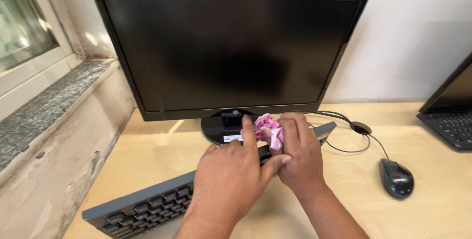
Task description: The person wipes a computer monitor, its stand, and a keyboard with a pink cloth, turning the keyboard over to clean the back.
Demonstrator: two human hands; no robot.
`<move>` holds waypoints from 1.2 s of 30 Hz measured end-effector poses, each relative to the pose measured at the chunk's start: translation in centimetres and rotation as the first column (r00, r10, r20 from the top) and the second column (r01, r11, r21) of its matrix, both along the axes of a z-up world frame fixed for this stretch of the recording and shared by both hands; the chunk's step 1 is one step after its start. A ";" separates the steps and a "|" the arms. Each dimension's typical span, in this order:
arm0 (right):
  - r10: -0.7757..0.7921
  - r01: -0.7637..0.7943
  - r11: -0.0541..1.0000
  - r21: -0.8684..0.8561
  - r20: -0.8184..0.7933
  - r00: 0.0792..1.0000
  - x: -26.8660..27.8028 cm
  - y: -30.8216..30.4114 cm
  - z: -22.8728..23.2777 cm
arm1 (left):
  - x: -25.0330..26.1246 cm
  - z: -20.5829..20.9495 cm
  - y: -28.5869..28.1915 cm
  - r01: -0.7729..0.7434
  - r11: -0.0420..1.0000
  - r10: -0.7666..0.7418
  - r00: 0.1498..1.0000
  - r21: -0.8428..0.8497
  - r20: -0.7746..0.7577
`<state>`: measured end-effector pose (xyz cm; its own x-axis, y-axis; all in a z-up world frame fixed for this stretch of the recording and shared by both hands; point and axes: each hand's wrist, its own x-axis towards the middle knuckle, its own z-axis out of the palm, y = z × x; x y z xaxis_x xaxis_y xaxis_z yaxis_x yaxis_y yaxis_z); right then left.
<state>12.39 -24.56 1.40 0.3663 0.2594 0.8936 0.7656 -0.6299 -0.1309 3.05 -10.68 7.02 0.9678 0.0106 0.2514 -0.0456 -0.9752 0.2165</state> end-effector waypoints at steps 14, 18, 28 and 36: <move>-0.239 0.233 0.969 0.086 0.063 0.969 3.4 -3.9 -1.4 | 1.4 -1.1 0.6 -0.004 0.993 -0.014 0.989 0.119 0.145; -0.169 0.173 0.984 -0.028 0.123 0.978 2.5 -2.7 -1.5 | 1.3 -1.8 0.4 -0.031 0.995 -0.004 0.943 0.099 0.333; -0.336 0.337 0.941 -0.016 0.039 0.941 5.0 -6.8 -2.6 | 1.5 -1.7 0.3 -0.055 0.991 0.022 0.966 0.122 0.258; -0.241 0.250 0.963 -0.097 0.091 0.966 4.3 -4.2 -2.5 | 2.6 0.4 1.9 -0.027 0.984 0.010 0.995 0.178 0.094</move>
